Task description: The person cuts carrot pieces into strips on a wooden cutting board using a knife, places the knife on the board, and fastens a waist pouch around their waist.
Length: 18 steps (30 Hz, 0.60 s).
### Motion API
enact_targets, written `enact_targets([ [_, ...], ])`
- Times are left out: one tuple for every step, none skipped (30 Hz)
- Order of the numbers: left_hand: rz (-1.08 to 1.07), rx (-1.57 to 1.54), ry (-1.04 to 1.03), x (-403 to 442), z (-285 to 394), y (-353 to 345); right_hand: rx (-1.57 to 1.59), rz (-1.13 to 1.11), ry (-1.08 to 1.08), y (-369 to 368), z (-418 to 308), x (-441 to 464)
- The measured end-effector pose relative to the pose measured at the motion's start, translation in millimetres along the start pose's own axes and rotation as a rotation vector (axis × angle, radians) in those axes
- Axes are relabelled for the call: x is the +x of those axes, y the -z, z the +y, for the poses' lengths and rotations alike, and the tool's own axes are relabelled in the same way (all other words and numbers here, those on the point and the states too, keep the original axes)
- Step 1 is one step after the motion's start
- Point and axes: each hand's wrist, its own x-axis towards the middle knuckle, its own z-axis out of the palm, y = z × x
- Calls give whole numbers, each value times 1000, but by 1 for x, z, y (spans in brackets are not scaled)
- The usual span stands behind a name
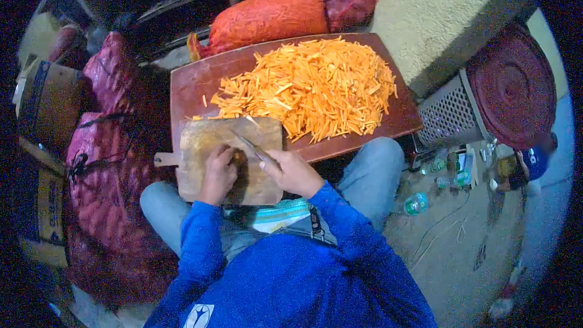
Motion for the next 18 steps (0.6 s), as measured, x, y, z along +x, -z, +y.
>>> enact_targets([
  [-26, -33, -15, 1, 6, -2, 8, -18, 7, -2, 1, -1],
  [-17, -22, -5, 1, 8, -6, 2, 3, 12, -3, 2, 0],
  [17, -32, -24, 1, 10, -11, -4, 28, 15, -3, 0, 0],
  [49, -44, -50, 2, 9, -13, -25, 9, 20, -2, -2, 1],
  [55, -41, -54, 4, 7, -11, -26, 11, 27, -1, -6, 2],
  [42, -43, -61, 5, 6, -11, -62, 9, 21, 1, -11, -1],
  [26, -48, -66, 4, 6, -11, -99, 7, 11, 1, -14, -3],
  [25, -54, -67, 4, 4, -10, -103, 8, 7, 1, -16, -4],
  [22, -55, -92, 3, 4, -7, -101, 12, 26, 0, -17, -5],
  [17, -56, -116, 2, 5, -5, -97, 16, 43, -2, -17, -7],
  [13, -60, -114, 2, 5, -5, -98, 16, 37, -4, -15, -9],
  [9, -46, -122, 3, 5, -4, -111, 45, 113, -7, -12, -11],
  [4, -32, -129, 2, 5, -4, -123, 72, 189, -10, -11, -14],
  [2, -34, -123, 1, 6, -5, -122, 67, 185, -11, -10, -18],
  [12, -5, -145, 2, 6, -5, -160, 17, 153, -10, -13, -21],
  [21, 25, -168, 2, 6, -5, -198, -32, 122, -9, -17, -24],
  [19, 24, -167, 1, 6, -5, -198, -33, 119, -9, -23, -27],
  [-8, 62, -174, 1, 6, -5, -219, -79, 29, -7, -31, -31],
])
